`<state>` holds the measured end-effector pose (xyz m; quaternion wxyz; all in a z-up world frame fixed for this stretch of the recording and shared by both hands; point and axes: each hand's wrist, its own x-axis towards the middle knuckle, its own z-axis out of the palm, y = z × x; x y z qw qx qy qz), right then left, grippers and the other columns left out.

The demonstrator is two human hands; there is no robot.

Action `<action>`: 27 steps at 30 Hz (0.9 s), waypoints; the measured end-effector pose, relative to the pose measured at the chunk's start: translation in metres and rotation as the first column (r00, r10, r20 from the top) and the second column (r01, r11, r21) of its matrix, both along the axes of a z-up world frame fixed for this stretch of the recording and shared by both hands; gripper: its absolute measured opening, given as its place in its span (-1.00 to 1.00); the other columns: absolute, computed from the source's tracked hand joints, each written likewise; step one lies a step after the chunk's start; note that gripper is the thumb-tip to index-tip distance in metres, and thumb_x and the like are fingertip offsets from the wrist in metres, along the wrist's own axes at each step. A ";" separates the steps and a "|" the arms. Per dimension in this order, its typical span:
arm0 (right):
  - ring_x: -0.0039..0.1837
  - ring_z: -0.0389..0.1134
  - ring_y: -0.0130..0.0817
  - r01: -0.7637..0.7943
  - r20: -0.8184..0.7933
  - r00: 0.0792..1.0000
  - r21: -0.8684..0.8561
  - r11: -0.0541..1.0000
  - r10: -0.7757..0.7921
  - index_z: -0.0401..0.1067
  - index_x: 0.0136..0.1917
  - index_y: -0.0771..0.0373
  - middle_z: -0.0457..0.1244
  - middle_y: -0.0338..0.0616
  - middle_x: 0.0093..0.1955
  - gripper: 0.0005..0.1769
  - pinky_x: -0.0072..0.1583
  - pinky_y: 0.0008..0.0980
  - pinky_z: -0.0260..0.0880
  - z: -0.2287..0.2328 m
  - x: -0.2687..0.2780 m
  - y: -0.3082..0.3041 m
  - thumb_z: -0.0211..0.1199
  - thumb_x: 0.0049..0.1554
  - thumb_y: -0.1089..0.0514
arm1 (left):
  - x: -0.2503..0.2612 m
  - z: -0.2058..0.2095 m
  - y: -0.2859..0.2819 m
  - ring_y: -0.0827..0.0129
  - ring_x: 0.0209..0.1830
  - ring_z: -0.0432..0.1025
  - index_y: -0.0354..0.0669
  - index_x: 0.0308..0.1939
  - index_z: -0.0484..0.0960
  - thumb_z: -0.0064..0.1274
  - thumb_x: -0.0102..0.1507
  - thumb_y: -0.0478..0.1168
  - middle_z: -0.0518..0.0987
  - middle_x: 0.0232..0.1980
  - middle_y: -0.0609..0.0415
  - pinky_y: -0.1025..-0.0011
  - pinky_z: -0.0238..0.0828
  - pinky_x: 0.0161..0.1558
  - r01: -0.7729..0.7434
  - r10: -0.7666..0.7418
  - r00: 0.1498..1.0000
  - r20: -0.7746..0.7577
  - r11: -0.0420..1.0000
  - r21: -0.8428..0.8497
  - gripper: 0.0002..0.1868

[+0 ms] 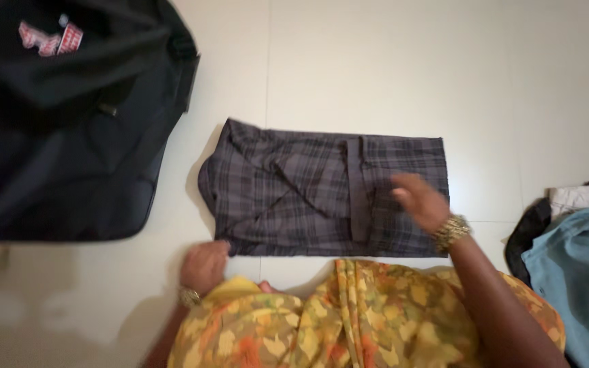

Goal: The person folds a plaid shirt by smoothing it on the floor, folding the sleeves inward, and then folding the body of the shirt into a square.

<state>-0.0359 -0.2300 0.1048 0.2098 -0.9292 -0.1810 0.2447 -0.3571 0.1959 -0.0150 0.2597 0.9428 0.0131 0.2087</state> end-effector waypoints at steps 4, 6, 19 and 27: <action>0.65 0.03 0.02 0.111 0.433 0.898 -0.049 0.993 -0.079 0.33 0.48 0.08 0.09 -0.06 0.61 -0.50 0.62 0.03 0.06 -0.079 0.005 -0.054 0.03 0.38 -0.15 | 0.058 0.084 0.019 0.15 -0.32 0.51 -0.11 -0.31 0.72 0.15 0.30 -0.14 0.65 -0.32 0.05 0.20 0.42 -0.20 -0.060 0.057 0.998 0.021 0.972 0.226 -0.84; 0.65 -0.05 0.07 0.135 0.488 0.871 -0.148 0.980 -0.046 0.30 0.49 0.05 0.04 -0.04 0.63 -0.44 0.55 0.17 -0.08 -0.114 -0.010 -0.035 0.04 0.32 -0.18 | 0.101 0.118 0.000 0.19 -0.22 0.51 -0.10 -0.26 0.72 0.15 0.30 -0.11 0.66 -0.25 0.07 0.21 0.44 -0.12 0.061 -0.039 0.996 -0.079 0.955 0.291 -0.83; 0.71 -0.19 0.10 0.119 0.647 0.763 -0.127 0.985 -0.009 0.26 0.58 0.09 -0.04 -0.04 0.71 -0.34 0.55 0.34 -0.34 -0.124 -0.031 -0.033 -0.04 0.33 -0.23 | 0.138 0.095 0.018 -0.03 0.60 -0.19 0.28 0.44 0.30 -0.01 0.23 0.27 -0.06 0.63 0.28 -0.23 -0.27 0.41 -0.034 0.478 0.743 -0.468 0.726 0.687 -0.29; 0.71 -0.25 0.07 0.158 0.595 0.803 -0.154 0.975 -0.036 0.16 0.62 0.02 -0.13 -0.04 0.73 -0.31 0.55 0.33 -0.38 -0.125 -0.028 -0.044 -0.12 0.35 -0.30 | 0.128 0.144 -0.058 0.18 0.42 0.25 0.06 0.26 0.53 0.21 0.22 0.01 0.44 0.35 0.08 0.11 0.20 0.37 0.104 0.121 0.614 -0.780 0.967 0.231 -0.46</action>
